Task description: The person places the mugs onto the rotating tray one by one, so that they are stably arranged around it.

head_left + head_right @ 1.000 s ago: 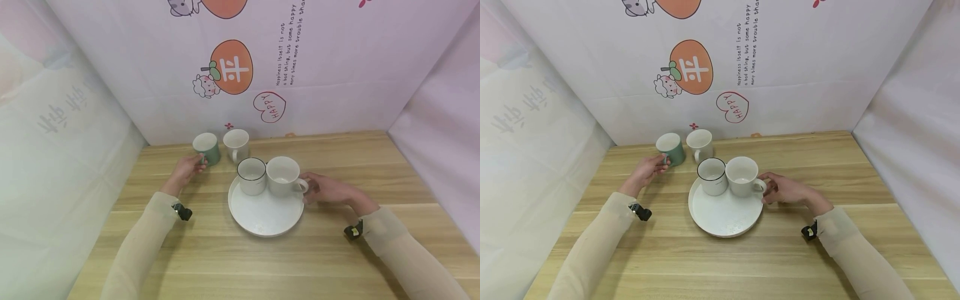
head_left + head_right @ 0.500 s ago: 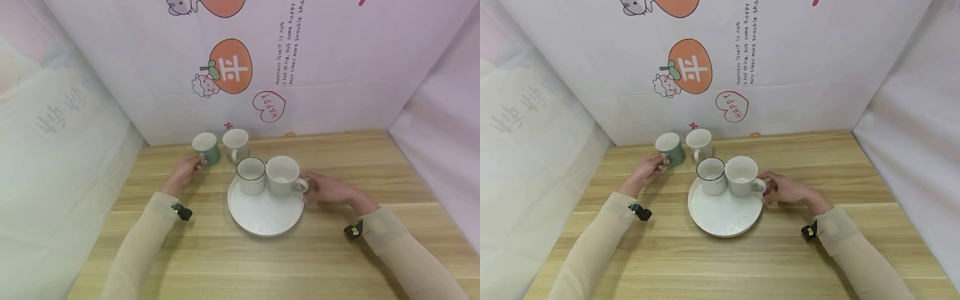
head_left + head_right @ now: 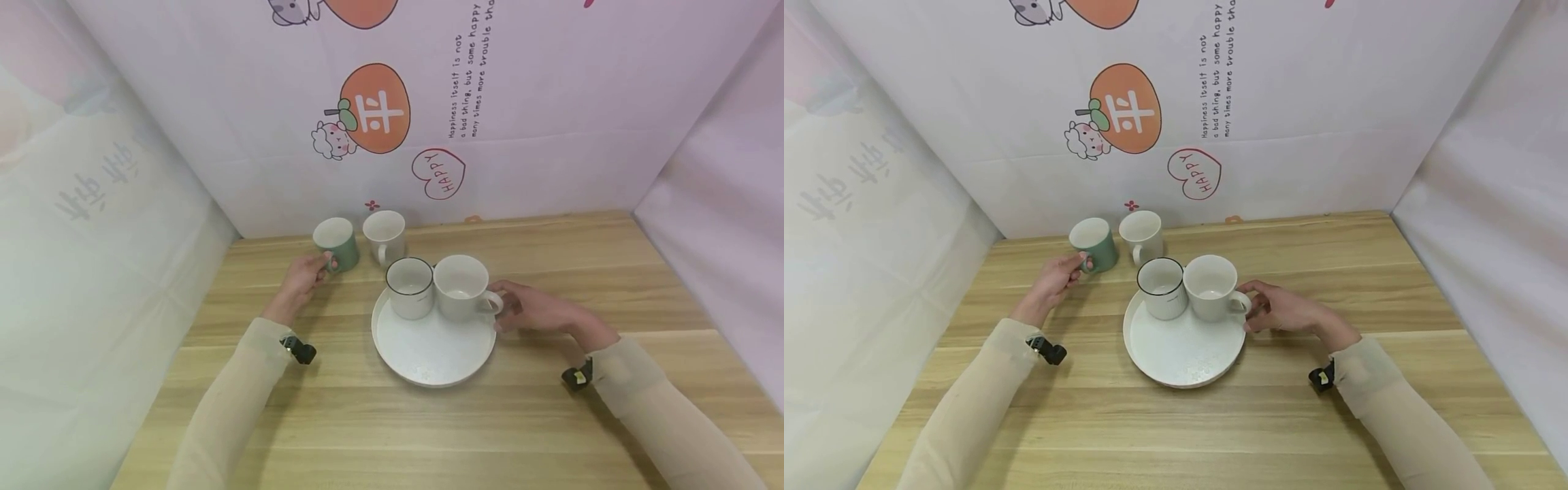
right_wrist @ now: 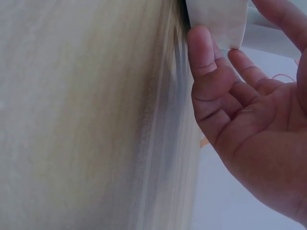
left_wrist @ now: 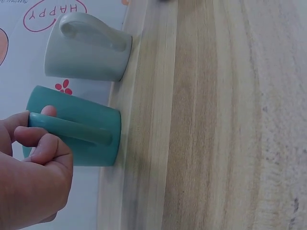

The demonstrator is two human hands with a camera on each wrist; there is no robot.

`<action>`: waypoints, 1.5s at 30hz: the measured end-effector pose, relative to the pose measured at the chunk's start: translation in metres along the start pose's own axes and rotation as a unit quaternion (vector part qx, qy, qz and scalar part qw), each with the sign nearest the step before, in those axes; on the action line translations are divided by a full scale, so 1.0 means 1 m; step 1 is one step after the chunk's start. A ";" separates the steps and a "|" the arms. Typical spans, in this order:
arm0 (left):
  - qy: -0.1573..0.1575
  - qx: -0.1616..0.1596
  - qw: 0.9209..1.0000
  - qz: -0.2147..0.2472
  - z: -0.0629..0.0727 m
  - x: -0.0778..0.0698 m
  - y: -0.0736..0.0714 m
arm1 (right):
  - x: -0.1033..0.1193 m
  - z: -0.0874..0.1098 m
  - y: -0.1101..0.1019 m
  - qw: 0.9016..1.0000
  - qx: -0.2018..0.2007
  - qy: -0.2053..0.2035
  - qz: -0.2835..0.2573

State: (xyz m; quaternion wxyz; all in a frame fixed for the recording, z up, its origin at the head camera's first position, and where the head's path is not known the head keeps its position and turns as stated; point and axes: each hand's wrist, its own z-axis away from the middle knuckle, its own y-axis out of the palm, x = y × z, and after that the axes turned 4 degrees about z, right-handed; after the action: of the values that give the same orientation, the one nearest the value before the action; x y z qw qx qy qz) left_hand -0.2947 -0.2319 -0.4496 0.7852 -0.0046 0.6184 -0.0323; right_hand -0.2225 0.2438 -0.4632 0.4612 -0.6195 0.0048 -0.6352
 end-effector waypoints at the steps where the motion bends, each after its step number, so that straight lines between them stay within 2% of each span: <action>1: 0.002 0.001 1.000 0.002 0.001 0.000 0.000 | 0.000 0.000 0.000 1.000 0.000 0.000 -0.001; 9: -0.016 0.021 0.999 0.019 0.021 -0.020 0.003 | 0.003 0.001 -0.001 1.000 0.001 0.000 -0.001; 24: -0.009 0.040 0.999 0.004 0.043 -0.028 -0.003 | 0.009 0.003 -0.001 1.000 0.002 0.005 0.000; 32: -0.018 0.043 0.999 -0.001 0.047 -0.019 -0.005 | 0.009 0.003 0.000 1.000 0.006 0.003 -0.004; 37: -0.001 0.042 0.999 -0.005 0.052 -0.017 -0.004 | 0.008 0.004 0.001 1.000 0.009 0.004 -0.004; 45: 0.021 0.056 0.998 0.011 0.070 -0.024 -0.001 | 0.007 0.004 0.002 1.000 0.006 0.011 -0.004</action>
State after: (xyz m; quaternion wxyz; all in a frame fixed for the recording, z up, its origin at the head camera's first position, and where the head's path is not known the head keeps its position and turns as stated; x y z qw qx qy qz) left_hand -0.2321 -0.2334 -0.4097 0.7713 0.0467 0.6320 -0.0586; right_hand -0.2168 0.2410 -0.4576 0.4625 -0.6098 0.0036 -0.6436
